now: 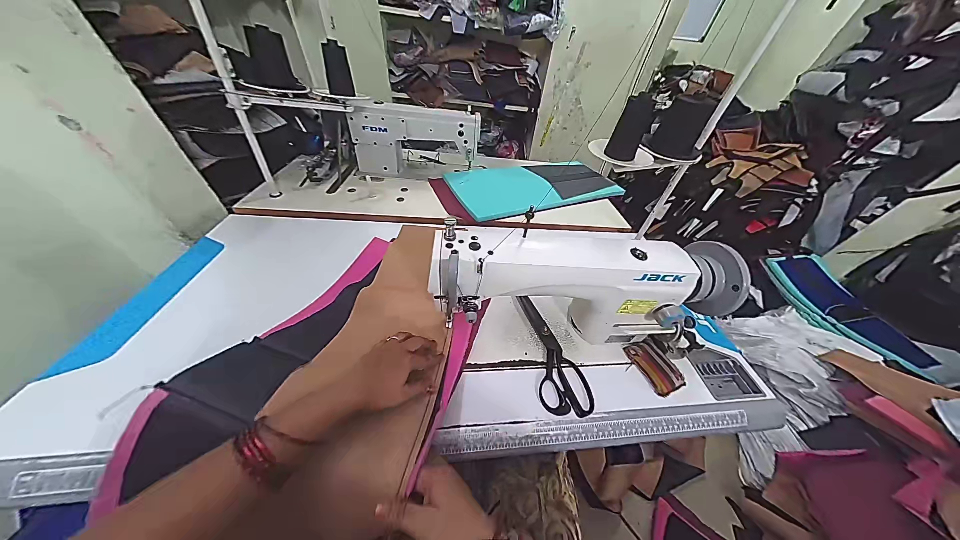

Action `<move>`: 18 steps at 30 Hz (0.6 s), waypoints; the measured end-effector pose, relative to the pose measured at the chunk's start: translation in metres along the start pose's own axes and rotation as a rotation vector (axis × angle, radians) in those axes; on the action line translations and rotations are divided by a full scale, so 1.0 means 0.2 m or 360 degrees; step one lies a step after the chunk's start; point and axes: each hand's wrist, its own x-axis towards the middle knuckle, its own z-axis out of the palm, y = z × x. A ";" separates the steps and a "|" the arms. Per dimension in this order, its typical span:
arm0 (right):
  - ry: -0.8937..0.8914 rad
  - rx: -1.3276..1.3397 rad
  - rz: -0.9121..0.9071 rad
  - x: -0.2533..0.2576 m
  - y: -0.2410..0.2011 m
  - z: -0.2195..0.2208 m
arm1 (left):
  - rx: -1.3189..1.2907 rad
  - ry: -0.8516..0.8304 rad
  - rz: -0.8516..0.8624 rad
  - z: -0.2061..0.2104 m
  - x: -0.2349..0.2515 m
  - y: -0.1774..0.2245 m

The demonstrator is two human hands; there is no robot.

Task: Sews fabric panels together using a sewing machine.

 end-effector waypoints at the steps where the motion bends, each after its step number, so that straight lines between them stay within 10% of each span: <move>1: 0.0074 0.0092 -0.0056 0.00 -0.07 -0.03 | -0.0056 -0.0062 0.0007 -0.04 0.01 0.00; 8: 0.0212 0.1031 0.0176 -0.16 -0.14 -0.13 | -0.0153 0.0047 -0.0263 0.04 0.02 0.14; 12: 0.0286 -0.0190 -0.0202 -0.26 0.17 -0.14 | 0.0108 0.0933 -0.0116 0.44 -0.01 0.09; 18: 0.0866 -0.1819 -0.1020 -0.06 0.35 -0.24 | 0.0166 0.1105 -0.0031 0.47 0.02 0.08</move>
